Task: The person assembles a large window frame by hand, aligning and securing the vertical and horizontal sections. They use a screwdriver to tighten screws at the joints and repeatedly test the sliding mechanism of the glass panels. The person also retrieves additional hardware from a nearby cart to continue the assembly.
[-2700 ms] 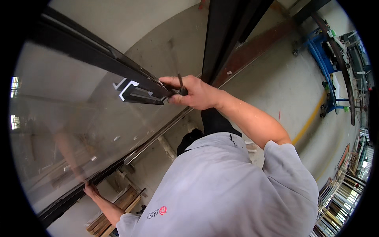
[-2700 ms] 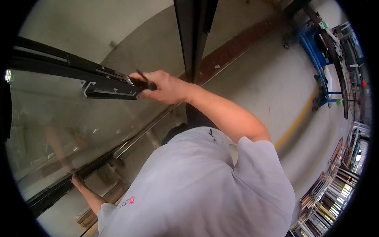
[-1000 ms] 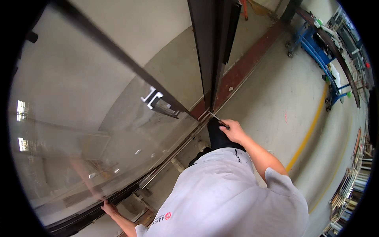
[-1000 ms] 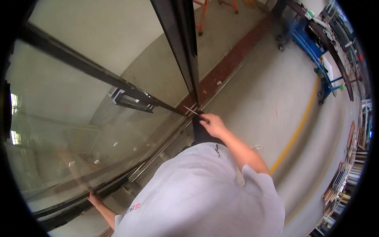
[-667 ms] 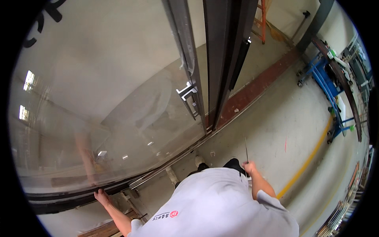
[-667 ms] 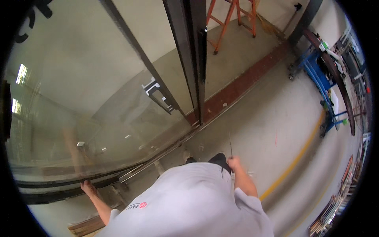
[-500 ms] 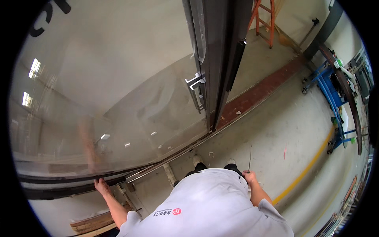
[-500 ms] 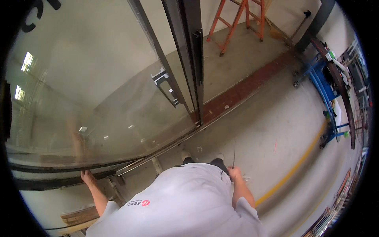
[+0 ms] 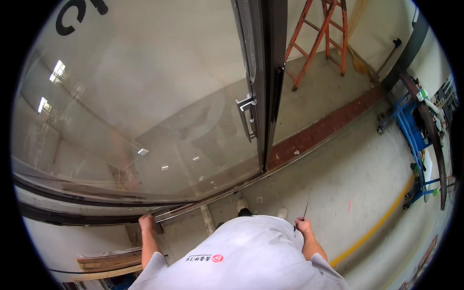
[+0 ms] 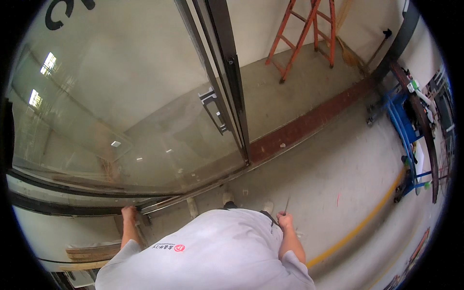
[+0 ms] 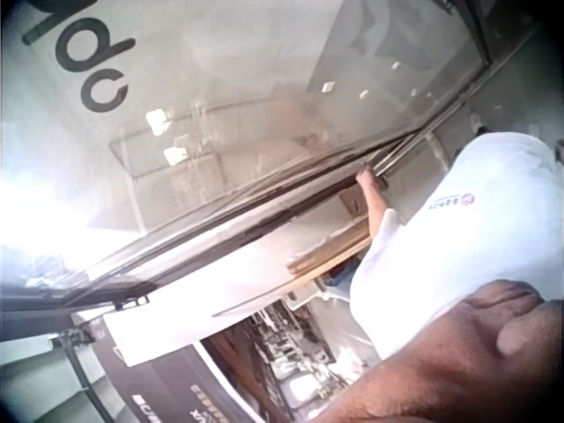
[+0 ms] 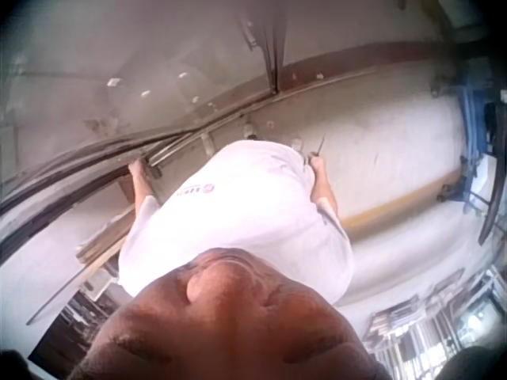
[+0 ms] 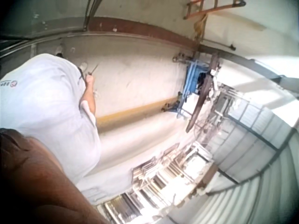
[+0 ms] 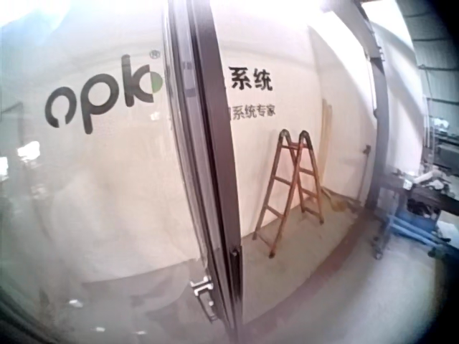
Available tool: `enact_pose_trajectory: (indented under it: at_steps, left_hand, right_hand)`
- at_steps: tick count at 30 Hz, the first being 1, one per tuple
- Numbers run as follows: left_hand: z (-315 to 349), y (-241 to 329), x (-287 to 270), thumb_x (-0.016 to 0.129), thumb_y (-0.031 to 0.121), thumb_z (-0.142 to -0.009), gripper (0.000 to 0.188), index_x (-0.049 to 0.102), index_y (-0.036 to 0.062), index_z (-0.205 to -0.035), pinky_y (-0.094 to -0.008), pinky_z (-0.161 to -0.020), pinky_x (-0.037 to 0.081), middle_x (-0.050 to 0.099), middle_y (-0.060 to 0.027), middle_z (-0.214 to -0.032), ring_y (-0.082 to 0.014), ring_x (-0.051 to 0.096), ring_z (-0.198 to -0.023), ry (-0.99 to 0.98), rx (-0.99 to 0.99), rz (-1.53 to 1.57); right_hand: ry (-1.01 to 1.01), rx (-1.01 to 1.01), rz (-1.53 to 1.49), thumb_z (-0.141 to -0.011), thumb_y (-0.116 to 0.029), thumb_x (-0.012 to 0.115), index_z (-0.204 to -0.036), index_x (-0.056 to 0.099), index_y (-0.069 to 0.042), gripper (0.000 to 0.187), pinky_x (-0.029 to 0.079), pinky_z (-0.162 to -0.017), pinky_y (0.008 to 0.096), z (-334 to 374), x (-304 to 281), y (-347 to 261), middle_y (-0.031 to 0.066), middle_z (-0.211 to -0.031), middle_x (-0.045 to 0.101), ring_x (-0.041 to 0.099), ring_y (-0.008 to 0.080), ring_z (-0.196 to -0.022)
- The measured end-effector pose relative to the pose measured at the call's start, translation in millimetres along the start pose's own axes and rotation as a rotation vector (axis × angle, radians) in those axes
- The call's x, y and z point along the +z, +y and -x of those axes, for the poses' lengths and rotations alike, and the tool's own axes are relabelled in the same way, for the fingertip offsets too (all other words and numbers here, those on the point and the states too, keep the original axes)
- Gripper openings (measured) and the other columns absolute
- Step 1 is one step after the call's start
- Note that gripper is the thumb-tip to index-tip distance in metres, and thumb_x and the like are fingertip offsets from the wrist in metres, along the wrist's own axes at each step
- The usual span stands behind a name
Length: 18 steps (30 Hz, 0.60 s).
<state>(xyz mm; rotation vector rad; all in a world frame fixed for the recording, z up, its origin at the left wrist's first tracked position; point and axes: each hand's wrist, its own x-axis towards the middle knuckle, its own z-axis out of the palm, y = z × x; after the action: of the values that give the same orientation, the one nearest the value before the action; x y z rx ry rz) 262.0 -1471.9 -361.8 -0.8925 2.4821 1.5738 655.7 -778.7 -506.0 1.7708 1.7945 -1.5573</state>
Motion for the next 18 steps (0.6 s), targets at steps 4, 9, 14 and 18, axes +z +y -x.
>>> enact_pose_trajectory:
  at_steps: [4,9,14,18]
  left_hand:
    - [49.8,-47.3,64.7,0.063,0.006,-0.077,0.010,0.071,0.0008,-0.081,-0.0339,-0.051,0.038,0.060,-0.0027,-0.067,-0.0145,0.049,-0.056,-0.239,-0.087,-0.219]
    - [148.3,-27.4,156.6,0.066,0.016,-0.083,0.032,0.074,-0.0060,-0.104,-0.0363,-0.073,0.053,0.073,-0.0119,-0.089,-0.0215,0.066,-0.079,-0.722,-0.023,-0.529]
    - [206.6,31.6,204.8,0.065,0.022,-0.088,0.036,0.073,-0.0021,-0.114,-0.0367,-0.082,0.054,0.075,-0.0148,-0.096,-0.0215,0.068,-0.087,-1.002,0.196,-0.674]
    - [219.5,65.5,256.7,0.060,0.026,-0.093,0.039,0.069,-0.0015,-0.119,-0.0371,-0.082,0.053,0.074,-0.0138,-0.097,-0.0204,0.067,-0.092,-1.135,0.338,-0.509]
  right_hand:
    - [0.008,-0.164,0.302,-0.078,-0.025,0.078,-0.104,0.077,-0.005,0.033,0.058,-0.081,0.0372,-2.3,-0.2,-6.6,0.0167,-0.092,0.075,0.073,0.0288,-0.086]
    - [-0.115,-0.179,0.386,-0.077,-0.033,0.077,-0.105,0.077,-0.010,0.037,0.055,-0.093,0.0401,23.4,0.8,-55.5,0.0219,-0.107,0.073,0.070,0.0353,-0.104]
    - [-0.186,-0.338,0.562,-0.079,-0.035,0.076,-0.109,0.076,-0.009,0.040,0.053,-0.097,0.0408,31.1,4.8,-94.3,0.0233,-0.115,0.070,0.068,0.0359,-0.108]
    - [-0.361,-0.660,0.642,-0.084,-0.034,0.072,-0.111,0.075,-0.008,0.038,0.052,-0.096,0.0417,48.2,23.7,-162.1,0.0196,-0.109,0.073,0.068,0.0354,-0.107]
